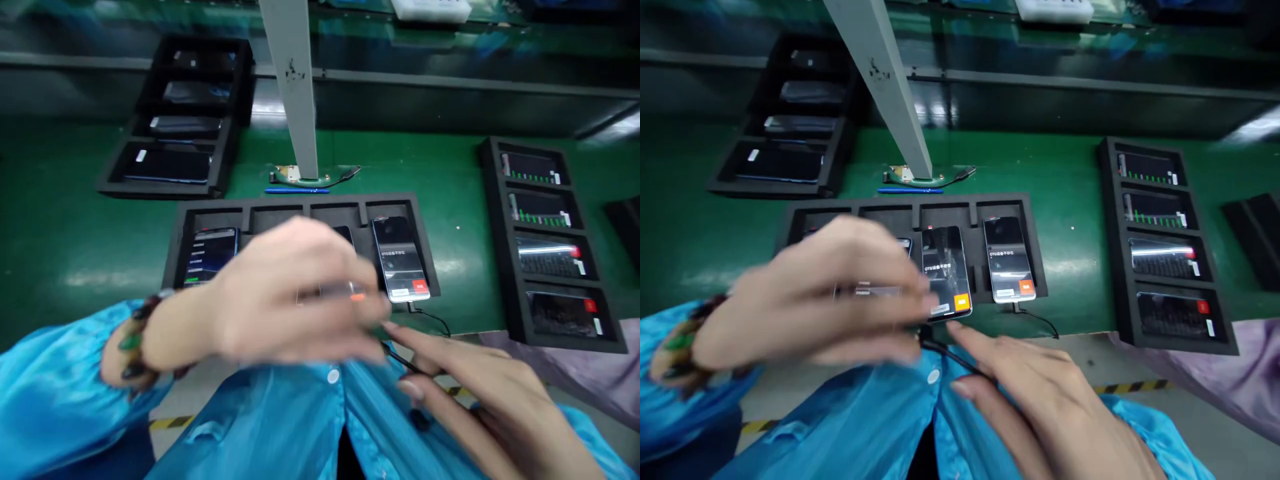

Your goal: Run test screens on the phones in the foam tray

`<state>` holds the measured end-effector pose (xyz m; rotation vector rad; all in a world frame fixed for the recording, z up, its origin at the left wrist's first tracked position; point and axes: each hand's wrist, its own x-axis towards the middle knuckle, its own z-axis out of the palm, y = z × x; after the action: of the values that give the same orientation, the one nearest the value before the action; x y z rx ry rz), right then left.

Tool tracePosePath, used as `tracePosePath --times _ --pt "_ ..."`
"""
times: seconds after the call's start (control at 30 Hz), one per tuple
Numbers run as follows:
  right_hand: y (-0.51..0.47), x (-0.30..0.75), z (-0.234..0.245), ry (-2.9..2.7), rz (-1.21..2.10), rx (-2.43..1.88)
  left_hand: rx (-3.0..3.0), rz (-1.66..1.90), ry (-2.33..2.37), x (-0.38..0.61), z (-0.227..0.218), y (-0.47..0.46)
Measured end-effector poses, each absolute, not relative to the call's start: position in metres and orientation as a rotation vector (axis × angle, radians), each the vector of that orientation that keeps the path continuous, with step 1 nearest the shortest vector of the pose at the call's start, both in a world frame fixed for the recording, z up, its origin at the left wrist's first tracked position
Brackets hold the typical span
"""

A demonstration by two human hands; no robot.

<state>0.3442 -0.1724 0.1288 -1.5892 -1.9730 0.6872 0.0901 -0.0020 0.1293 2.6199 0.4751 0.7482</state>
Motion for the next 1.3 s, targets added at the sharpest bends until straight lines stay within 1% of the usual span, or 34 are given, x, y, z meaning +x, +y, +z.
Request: tracePosePath --times 0.03,0.1,0.13,0.23,0.33,0.47,0.8,1.3 --pt "-0.178 0.346 0.121 -1.961 0.790 -1.637 2.633 0.736 0.433 0.092 0.118 0.020" --pt "-0.181 0.347 0.102 -1.953 0.990 -1.648 2.647 0.546 0.627 0.097 0.089 0.064" --pt "-0.181 0.345 0.092 -1.935 1.041 -1.639 2.670 0.413 0.682 0.100 0.074 0.082" --pt "-0.175 0.335 0.059 -1.923 1.020 -1.592 2.694 0.157 0.745 0.109 0.037 0.113" --pt "-0.170 0.325 0.034 -1.970 0.901 -1.514 2.636 0.116 0.698 0.117 0.020 0.118" --pt "-0.169 0.322 0.017 -1.981 0.813 -1.468 2.561 0.148 0.653 0.123 0.021 0.116" --pt "-0.173 0.326 -0.002 -1.818 0.893 -1.401 2.493 0.163 0.651 0.125 0.025 0.118" --pt "-0.171 0.330 -0.012 -1.789 0.948 -1.399 2.459 0.185 0.642 0.124 0.025 0.117"
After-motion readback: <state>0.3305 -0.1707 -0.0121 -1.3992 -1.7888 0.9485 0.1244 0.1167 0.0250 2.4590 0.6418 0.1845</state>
